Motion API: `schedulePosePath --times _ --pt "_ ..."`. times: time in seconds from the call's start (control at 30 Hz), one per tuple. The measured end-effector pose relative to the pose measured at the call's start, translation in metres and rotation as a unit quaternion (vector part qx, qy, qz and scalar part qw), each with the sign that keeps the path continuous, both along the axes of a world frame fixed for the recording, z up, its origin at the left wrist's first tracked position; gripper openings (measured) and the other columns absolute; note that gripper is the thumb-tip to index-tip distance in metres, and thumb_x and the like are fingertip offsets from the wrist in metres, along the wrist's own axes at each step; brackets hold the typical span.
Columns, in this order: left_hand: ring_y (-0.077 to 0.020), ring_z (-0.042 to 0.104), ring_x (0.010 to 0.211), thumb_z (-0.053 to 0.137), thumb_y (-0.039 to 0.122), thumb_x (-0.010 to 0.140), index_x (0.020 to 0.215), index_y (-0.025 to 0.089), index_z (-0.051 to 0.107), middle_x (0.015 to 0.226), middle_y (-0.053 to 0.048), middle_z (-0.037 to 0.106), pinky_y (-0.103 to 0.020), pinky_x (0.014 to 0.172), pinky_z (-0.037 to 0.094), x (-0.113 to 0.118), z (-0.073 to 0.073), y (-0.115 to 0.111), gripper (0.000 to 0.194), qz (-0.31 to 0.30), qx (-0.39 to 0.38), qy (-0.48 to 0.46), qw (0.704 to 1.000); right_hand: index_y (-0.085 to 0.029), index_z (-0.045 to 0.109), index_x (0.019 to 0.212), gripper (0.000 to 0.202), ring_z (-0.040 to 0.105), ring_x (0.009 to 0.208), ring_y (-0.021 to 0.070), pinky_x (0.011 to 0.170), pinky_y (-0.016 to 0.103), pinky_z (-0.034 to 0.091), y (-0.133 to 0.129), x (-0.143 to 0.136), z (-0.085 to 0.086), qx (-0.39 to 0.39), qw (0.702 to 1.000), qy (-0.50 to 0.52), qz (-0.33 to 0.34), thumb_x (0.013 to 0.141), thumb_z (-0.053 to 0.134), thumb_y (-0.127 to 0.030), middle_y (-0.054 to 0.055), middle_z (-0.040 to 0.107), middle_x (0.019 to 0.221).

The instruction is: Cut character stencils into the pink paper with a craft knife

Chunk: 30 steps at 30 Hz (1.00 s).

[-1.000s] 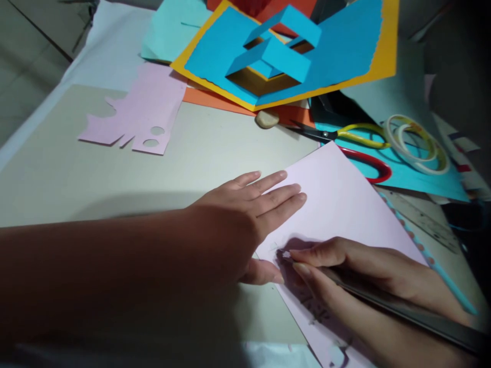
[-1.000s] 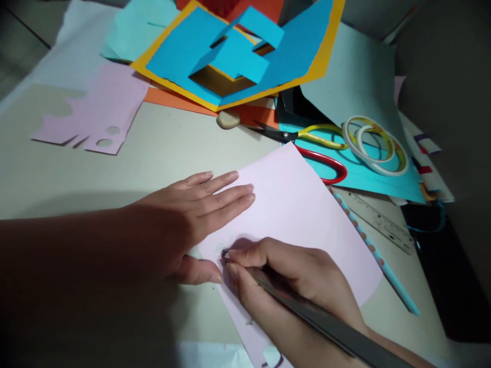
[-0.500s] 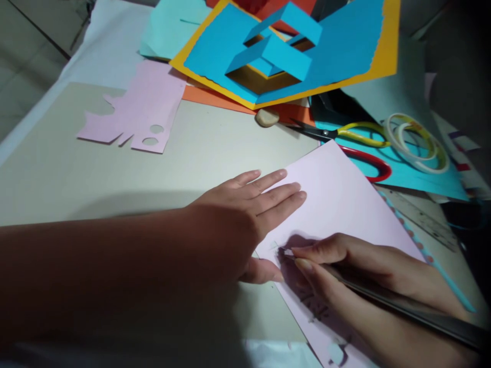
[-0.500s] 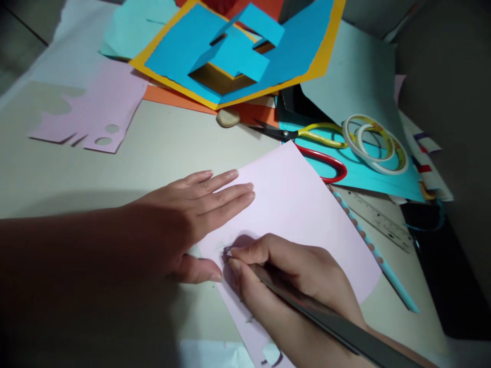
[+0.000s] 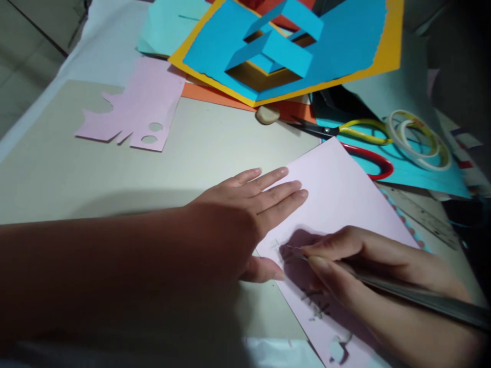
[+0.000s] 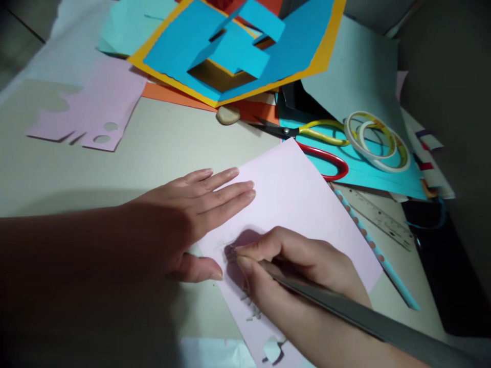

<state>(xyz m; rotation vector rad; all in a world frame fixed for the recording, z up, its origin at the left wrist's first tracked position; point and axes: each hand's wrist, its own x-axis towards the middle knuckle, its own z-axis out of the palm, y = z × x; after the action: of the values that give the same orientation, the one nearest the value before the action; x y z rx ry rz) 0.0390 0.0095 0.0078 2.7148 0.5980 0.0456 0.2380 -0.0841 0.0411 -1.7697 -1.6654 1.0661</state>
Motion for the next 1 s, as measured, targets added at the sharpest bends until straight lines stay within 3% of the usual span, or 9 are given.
schedulePosePath --times 0.1,0.2,0.47,0.67,0.9,1.0 --pt "-0.0347 0.011 0.158 0.080 0.055 0.070 0.161 0.010 0.020 0.168 -0.012 0.020 -0.053 0.127 0.015 0.005 -0.002 0.001 0.118 0.010 -0.013 0.019 1.000 -0.030 0.076 0.070 0.007 0.073 0.051 0.0133 0.045 0.014 0.056 -0.004 -0.007 -0.001 0.017 0.996 0.077 -0.043 0.077 0.076 -0.028 -0.004 0.082 0.076" --pt "-0.0354 0.011 0.157 0.079 0.049 0.068 0.161 0.013 0.020 0.169 -0.012 0.019 -0.054 0.126 0.016 0.009 -0.003 0.002 0.116 0.016 -0.022 0.036 0.999 -0.033 0.080 0.076 0.009 0.077 0.062 0.0147 0.052 0.013 0.058 -0.004 -0.014 -0.003 0.039 0.992 0.120 -0.025 0.076 0.077 -0.024 -0.005 0.084 0.085" --pt "-0.0326 0.013 0.157 0.075 0.051 0.072 0.160 0.011 0.024 0.169 -0.010 0.019 -0.050 0.127 0.015 0.007 -0.007 -0.001 0.109 0.017 0.000 -0.002 1.000 -0.028 0.076 0.077 0.011 0.079 0.070 0.0115 0.060 0.006 0.057 0.008 -0.010 0.001 0.049 0.995 0.026 0.077 0.080 0.072 -0.018 -0.005 0.084 0.087" --pt "-0.0328 0.020 0.156 0.075 0.056 0.066 0.158 0.009 0.029 0.167 -0.009 0.027 -0.048 0.126 0.018 0.004 -0.020 -0.006 0.113 0.026 0.049 -0.060 0.997 -0.033 0.073 0.082 0.013 0.078 0.066 0.0093 0.055 0.006 0.056 0.003 -0.005 -0.007 0.080 0.991 0.044 0.093 0.082 0.073 -0.019 -0.011 0.084 0.087" --pt "-0.0298 0.028 0.153 0.063 0.062 0.077 0.155 0.007 0.035 0.162 -0.010 0.038 -0.046 0.125 0.021 0.001 -0.030 -0.011 0.100 0.038 0.103 -0.125 0.986 -0.037 0.073 0.096 0.021 0.079 0.073 0.0083 0.057 0.004 0.056 0.004 -0.002 -0.009 0.089 0.989 0.036 0.114 0.086 0.072 -0.019 -0.014 0.083 0.096" --pt "-0.0301 0.031 0.152 0.062 0.061 0.077 0.153 0.006 0.039 0.160 -0.010 0.042 -0.045 0.124 0.021 0.001 -0.030 -0.011 0.096 0.039 0.111 -0.144 0.982 -0.038 0.071 0.096 0.025 0.077 0.067 0.0054 0.061 0.003 0.056 0.005 -0.003 -0.010 0.084 0.988 0.060 0.111 0.086 0.069 -0.016 -0.016 0.083 0.094"
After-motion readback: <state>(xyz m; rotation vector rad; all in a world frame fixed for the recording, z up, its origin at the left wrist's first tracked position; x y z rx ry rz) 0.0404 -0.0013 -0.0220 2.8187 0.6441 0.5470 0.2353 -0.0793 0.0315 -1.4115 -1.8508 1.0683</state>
